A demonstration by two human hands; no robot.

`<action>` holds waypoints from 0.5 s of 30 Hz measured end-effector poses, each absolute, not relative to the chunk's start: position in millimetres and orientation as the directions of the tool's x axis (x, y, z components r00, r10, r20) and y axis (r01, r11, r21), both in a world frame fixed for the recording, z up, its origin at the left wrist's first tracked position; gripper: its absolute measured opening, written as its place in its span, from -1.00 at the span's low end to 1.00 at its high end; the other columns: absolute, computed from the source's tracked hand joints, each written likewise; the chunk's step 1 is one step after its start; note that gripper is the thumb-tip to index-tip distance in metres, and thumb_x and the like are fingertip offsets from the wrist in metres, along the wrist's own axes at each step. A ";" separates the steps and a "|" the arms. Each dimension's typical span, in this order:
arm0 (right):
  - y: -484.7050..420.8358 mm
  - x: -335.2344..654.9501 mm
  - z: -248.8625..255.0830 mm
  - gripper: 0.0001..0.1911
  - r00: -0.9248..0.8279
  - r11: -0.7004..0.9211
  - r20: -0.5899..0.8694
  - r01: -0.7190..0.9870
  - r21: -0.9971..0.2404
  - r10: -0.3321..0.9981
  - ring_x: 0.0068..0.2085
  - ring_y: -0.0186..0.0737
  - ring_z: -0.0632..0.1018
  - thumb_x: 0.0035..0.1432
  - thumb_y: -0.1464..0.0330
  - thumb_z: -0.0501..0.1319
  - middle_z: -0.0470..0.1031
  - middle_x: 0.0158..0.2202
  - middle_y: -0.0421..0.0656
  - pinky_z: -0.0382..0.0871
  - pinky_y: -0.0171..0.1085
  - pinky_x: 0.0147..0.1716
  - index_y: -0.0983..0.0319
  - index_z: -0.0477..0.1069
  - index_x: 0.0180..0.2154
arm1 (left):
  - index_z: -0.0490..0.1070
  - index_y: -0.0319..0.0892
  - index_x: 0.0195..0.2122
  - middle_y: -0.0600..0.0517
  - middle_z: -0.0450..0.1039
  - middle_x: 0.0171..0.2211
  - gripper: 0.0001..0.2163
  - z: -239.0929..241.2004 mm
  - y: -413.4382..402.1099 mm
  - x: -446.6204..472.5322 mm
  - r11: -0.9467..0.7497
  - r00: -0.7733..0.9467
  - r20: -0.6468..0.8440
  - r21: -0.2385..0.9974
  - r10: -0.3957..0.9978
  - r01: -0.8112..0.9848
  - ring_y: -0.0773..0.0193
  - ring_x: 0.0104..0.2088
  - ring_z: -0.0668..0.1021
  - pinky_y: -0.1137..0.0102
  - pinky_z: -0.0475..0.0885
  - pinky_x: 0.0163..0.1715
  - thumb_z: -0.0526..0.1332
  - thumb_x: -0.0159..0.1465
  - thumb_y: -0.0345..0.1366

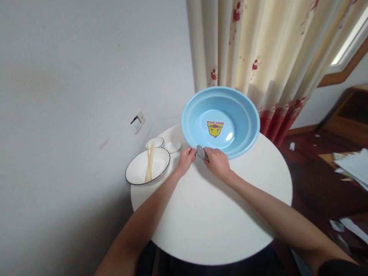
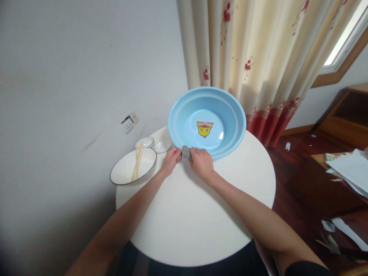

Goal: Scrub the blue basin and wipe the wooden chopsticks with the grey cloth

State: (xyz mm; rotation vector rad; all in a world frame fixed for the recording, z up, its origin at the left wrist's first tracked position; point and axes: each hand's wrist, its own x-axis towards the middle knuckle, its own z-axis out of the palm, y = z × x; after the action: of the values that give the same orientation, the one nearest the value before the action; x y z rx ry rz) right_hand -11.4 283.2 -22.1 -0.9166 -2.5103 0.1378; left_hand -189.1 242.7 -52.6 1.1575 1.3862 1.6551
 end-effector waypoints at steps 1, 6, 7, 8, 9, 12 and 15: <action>283.3 -11.4 -21.9 -0.73 -0.674 0.774 0.386 0.584 -0.244 0.630 -0.01 -0.07 0.57 0.36 0.35 0.22 0.61 0.05 -0.05 0.28 -0.25 -0.03 0.20 0.44 0.07 | 0.22 -0.14 -0.50 0.22 0.09 -0.68 -0.39 -52.7 243.1 -189.7 -0.203 -0.377 0.205 0.978 0.903 0.044 0.48 -0.64 0.14 0.46 -0.06 -0.62 0.36 0.06 0.34; 282.2 -11.0 -20.2 -0.75 -0.676 0.770 0.375 0.594 -0.233 0.635 -0.04 -0.06 0.57 0.37 0.33 0.21 0.62 0.00 -0.05 0.27 -0.24 -0.08 0.20 0.44 0.05 | 0.21 -0.13 -0.51 0.22 0.11 -0.68 -0.41 -52.2 243.6 -192.2 -0.216 -0.401 0.220 0.975 0.889 0.057 0.47 -0.64 0.15 0.47 -0.04 -0.62 0.35 0.09 0.31; 282.0 -10.8 -20.1 -0.76 -0.676 0.771 0.377 0.593 -0.230 0.633 -0.05 -0.06 0.57 0.37 0.33 0.21 0.63 -0.02 -0.06 0.27 -0.24 -0.09 0.20 0.44 0.04 | 0.21 -0.13 -0.51 0.21 0.11 -0.68 -0.41 -52.0 243.5 -192.3 -0.222 -0.405 0.226 0.973 0.886 0.059 0.47 -0.64 0.15 0.47 -0.03 -0.62 0.35 0.10 0.31; 281.9 -10.6 -20.3 -0.78 -0.676 0.773 0.382 0.592 -0.227 0.630 -0.06 -0.06 0.57 0.37 0.33 0.21 0.63 -0.03 -0.06 0.27 -0.24 -0.09 0.20 0.45 0.03 | 0.20 -0.13 -0.51 0.21 0.11 -0.68 -0.41 -51.8 243.3 -192.4 -0.227 -0.408 0.231 0.972 0.883 0.060 0.47 -0.64 0.15 0.47 -0.03 -0.62 0.35 0.10 0.31; 281.9 -10.5 -20.7 -0.79 -0.675 0.775 0.388 0.591 -0.225 0.627 -0.07 -0.06 0.57 0.37 0.33 0.21 0.63 -0.04 -0.08 0.26 -0.25 -0.10 0.19 0.45 0.01 | 0.20 -0.13 -0.52 0.21 0.11 -0.68 -0.41 -51.8 243.2 -192.3 -0.229 -0.411 0.233 0.972 0.882 0.059 0.47 -0.64 0.15 0.47 -0.03 -0.62 0.36 0.09 0.31; 282.2 -10.2 -22.6 -0.81 -0.668 0.777 0.407 0.589 -0.222 0.623 -0.08 -0.06 0.57 0.36 0.33 0.23 0.64 -0.06 -0.10 0.25 -0.25 -0.12 0.19 0.45 -0.01 | 0.19 -0.13 -0.52 0.21 0.10 -0.68 -0.40 -52.1 242.8 -191.6 -0.225 -0.414 0.227 0.973 0.881 0.054 0.47 -0.65 0.14 0.46 -0.04 -0.62 0.35 0.09 0.32; 282.4 -10.1 -23.9 -0.81 -0.665 0.778 0.414 0.588 -0.223 0.622 -0.08 -0.06 0.57 0.35 0.34 0.23 0.64 -0.06 -0.09 0.24 -0.25 -0.12 0.19 0.45 -0.01 | 0.19 -0.13 -0.52 0.21 0.12 -0.68 -0.40 -52.7 242.4 -191.2 -0.223 -0.414 0.230 0.973 0.881 0.067 0.47 -0.65 0.15 0.46 -0.04 -0.63 0.34 0.09 0.33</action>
State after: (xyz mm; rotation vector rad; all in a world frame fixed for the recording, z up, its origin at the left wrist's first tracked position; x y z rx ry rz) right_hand -10.1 282.4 -23.9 -0.9078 -2.4953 0.0952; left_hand -191.2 242.4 -52.7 1.1602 1.4174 1.7023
